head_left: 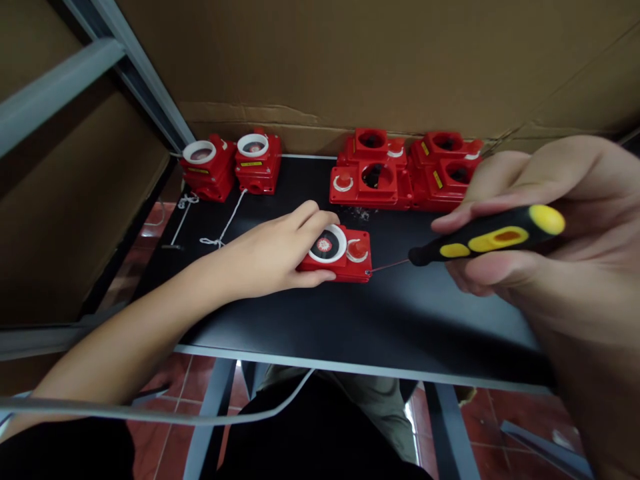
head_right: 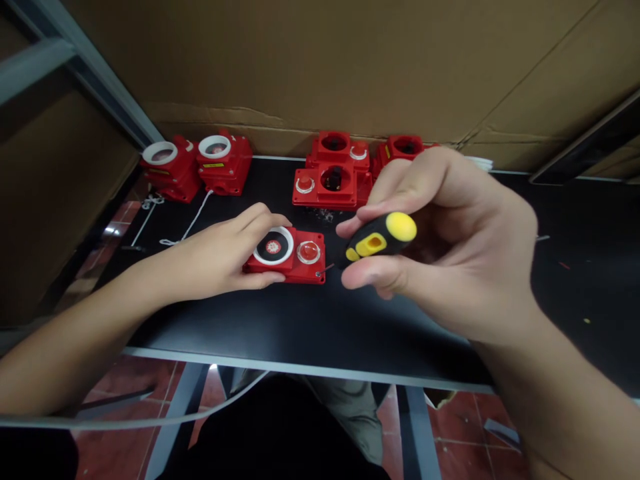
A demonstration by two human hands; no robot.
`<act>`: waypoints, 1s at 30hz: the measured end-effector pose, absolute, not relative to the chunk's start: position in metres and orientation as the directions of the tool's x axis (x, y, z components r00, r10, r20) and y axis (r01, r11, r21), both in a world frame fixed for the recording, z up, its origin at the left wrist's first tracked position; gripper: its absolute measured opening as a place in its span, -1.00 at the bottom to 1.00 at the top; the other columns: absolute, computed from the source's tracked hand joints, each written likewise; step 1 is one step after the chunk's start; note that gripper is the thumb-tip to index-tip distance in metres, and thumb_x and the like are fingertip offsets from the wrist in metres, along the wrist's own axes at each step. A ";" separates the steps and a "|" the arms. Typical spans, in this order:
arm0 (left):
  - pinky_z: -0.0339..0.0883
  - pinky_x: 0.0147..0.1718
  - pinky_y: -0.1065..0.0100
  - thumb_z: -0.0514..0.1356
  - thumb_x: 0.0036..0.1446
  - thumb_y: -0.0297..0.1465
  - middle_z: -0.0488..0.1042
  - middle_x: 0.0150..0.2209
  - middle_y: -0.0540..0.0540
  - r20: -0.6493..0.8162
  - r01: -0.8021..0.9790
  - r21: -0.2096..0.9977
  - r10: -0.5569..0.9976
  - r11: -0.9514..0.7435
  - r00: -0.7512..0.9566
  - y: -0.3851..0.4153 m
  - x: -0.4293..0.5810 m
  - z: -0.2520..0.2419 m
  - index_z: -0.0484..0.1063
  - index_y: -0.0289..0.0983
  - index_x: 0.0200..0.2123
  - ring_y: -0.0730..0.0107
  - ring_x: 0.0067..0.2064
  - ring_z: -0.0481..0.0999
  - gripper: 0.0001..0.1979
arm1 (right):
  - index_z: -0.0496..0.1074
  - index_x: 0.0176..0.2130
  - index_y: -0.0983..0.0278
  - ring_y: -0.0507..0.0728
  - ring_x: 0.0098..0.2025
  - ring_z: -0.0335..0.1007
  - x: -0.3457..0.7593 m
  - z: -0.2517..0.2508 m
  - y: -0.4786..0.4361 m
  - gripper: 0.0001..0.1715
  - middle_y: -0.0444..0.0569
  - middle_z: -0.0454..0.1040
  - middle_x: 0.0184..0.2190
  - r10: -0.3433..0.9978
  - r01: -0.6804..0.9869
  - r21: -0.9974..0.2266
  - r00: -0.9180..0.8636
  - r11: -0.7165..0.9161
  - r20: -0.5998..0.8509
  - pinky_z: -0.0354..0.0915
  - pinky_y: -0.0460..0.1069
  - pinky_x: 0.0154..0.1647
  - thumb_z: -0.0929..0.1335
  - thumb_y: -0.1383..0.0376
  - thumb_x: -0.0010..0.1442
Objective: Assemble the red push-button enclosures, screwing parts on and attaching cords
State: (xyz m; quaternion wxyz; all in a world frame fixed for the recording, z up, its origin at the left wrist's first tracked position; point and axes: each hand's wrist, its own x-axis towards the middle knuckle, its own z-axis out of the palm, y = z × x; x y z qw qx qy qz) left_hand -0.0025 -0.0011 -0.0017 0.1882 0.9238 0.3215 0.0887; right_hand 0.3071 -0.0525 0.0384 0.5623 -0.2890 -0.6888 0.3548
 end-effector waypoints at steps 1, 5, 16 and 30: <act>0.65 0.18 0.07 0.46 0.54 -0.10 0.51 0.34 -0.30 0.042 0.561 0.405 0.627 -0.722 0.778 -0.001 -0.002 -0.001 0.31 -0.22 0.58 -0.08 0.15 0.79 -0.25 | 0.83 -0.09 0.10 0.12 -0.39 0.66 0.308 0.038 -0.053 -0.63 -0.08 0.70 -0.30 0.794 0.011 -0.810 -0.211 0.586 0.571 0.52 -0.04 -0.69 0.84 0.23 0.16; 0.65 0.17 0.07 0.45 0.55 -0.09 0.51 0.34 -0.30 0.031 0.561 0.405 0.624 -0.722 0.780 -0.001 -0.003 0.000 0.33 -0.25 0.56 -0.08 0.13 0.79 -0.27 | 0.86 0.17 -0.01 0.12 -0.43 0.56 0.311 0.040 -0.055 -0.61 -0.01 0.74 -0.16 0.765 0.085 -0.780 -0.283 0.620 0.578 0.42 0.01 -0.73 0.70 0.28 0.38; 0.63 0.14 0.08 0.46 0.54 -0.12 0.51 0.33 -0.29 0.034 0.562 0.413 0.629 -0.716 0.777 -0.002 -0.001 0.000 0.34 -0.22 0.56 -0.07 0.12 0.78 -0.29 | 0.87 0.22 0.00 0.12 -0.40 0.71 0.330 0.054 -0.038 -0.56 -0.01 0.90 -0.10 0.656 -0.110 -0.871 -0.614 0.479 0.439 0.57 -0.06 -0.62 0.63 0.38 0.46; 0.62 0.12 0.09 0.46 0.55 -0.12 0.52 0.34 -0.29 0.003 0.587 0.385 0.637 -0.712 0.771 -0.004 -0.001 0.007 0.36 -0.22 0.52 -0.06 0.10 0.79 -0.33 | 0.91 0.05 0.00 0.21 -0.16 0.91 0.317 0.043 -0.070 -0.65 -0.18 0.90 -0.13 0.837 0.177 -0.824 -0.229 0.539 0.498 0.92 0.08 -0.05 0.79 0.29 0.29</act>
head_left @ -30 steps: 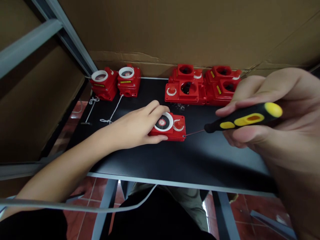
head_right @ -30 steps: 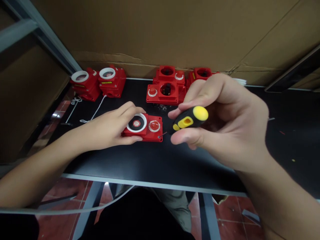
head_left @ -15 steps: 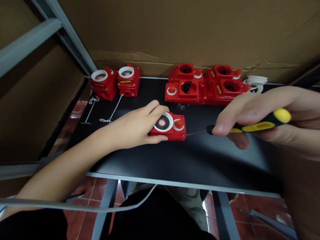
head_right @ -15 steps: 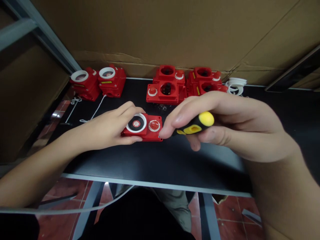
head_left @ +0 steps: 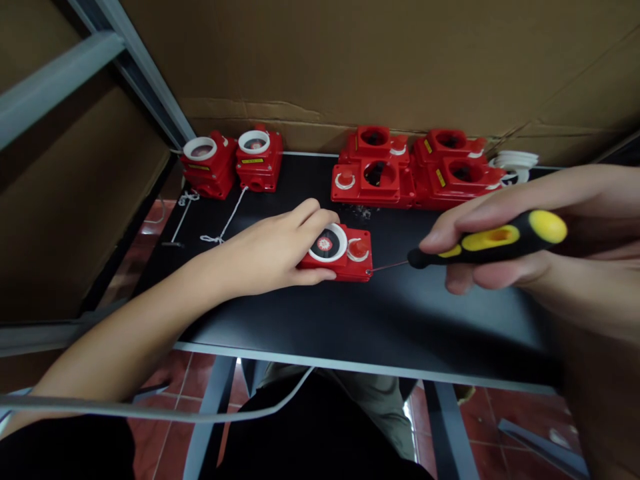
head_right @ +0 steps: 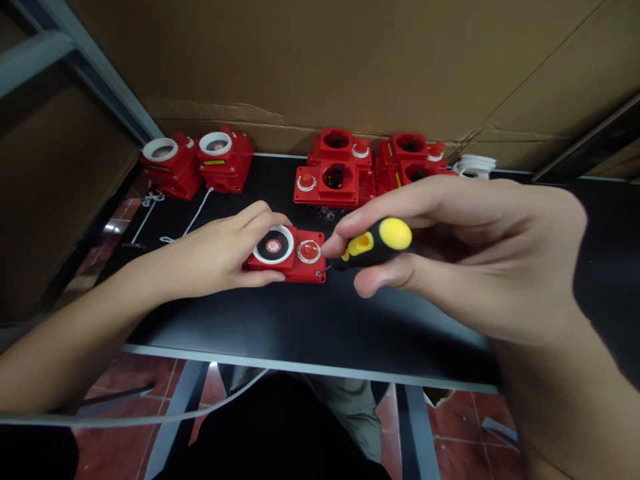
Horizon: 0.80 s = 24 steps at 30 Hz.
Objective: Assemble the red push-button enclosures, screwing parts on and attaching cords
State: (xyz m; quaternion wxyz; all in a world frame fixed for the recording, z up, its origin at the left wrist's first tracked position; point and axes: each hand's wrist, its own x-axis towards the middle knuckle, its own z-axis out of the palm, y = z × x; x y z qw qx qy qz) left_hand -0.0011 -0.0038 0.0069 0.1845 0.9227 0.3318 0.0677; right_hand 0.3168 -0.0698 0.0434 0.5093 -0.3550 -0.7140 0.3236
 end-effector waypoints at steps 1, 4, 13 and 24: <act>0.62 0.12 0.10 0.46 0.55 -0.12 0.52 0.34 -0.29 0.001 0.590 0.383 0.639 -0.711 0.769 -0.004 -0.001 0.007 0.35 -0.22 0.52 -0.06 0.10 0.79 -0.33 | 0.90 0.04 -0.01 0.21 -0.16 0.91 0.315 0.044 -0.071 -0.63 -0.20 0.90 -0.13 0.843 0.208 -0.820 -0.208 0.533 0.495 0.92 0.08 -0.06 0.80 0.28 0.26; 0.61 0.12 0.11 0.47 0.55 -0.13 0.52 0.35 -0.30 -0.013 0.605 0.366 0.646 -0.707 0.763 -0.005 0.000 0.008 0.34 -0.23 0.56 -0.05 0.10 0.79 -0.29 | 0.90 0.03 -0.05 0.20 -0.14 0.91 0.312 0.047 -0.075 -0.61 -0.24 0.89 -0.14 0.857 0.274 -0.812 -0.171 0.516 0.487 0.90 0.08 -0.09 0.83 0.20 0.23; 0.60 0.13 0.09 0.52 0.52 -0.16 0.50 0.36 -0.32 -0.049 0.633 0.356 0.663 -0.687 0.747 -0.006 0.002 0.010 0.34 -0.28 0.60 -0.11 0.12 0.79 -0.22 | 0.87 -0.01 -0.03 0.20 -0.08 0.91 0.303 0.048 -0.084 -0.59 -0.24 0.90 -0.11 0.866 0.304 -0.813 -0.106 0.496 0.488 0.87 0.12 -0.07 0.85 0.14 0.18; 0.62 0.14 0.11 0.51 0.52 -0.15 0.51 0.35 -0.28 -0.032 0.625 0.367 0.662 -0.689 0.749 -0.005 0.001 0.008 0.35 -0.22 0.57 -0.08 0.12 0.80 -0.27 | 0.84 -0.01 -0.08 0.23 -0.04 0.88 0.302 0.050 -0.088 -0.57 -0.23 0.88 -0.08 0.857 0.362 -0.785 -0.091 0.503 0.507 0.84 0.22 -0.05 0.85 0.21 0.19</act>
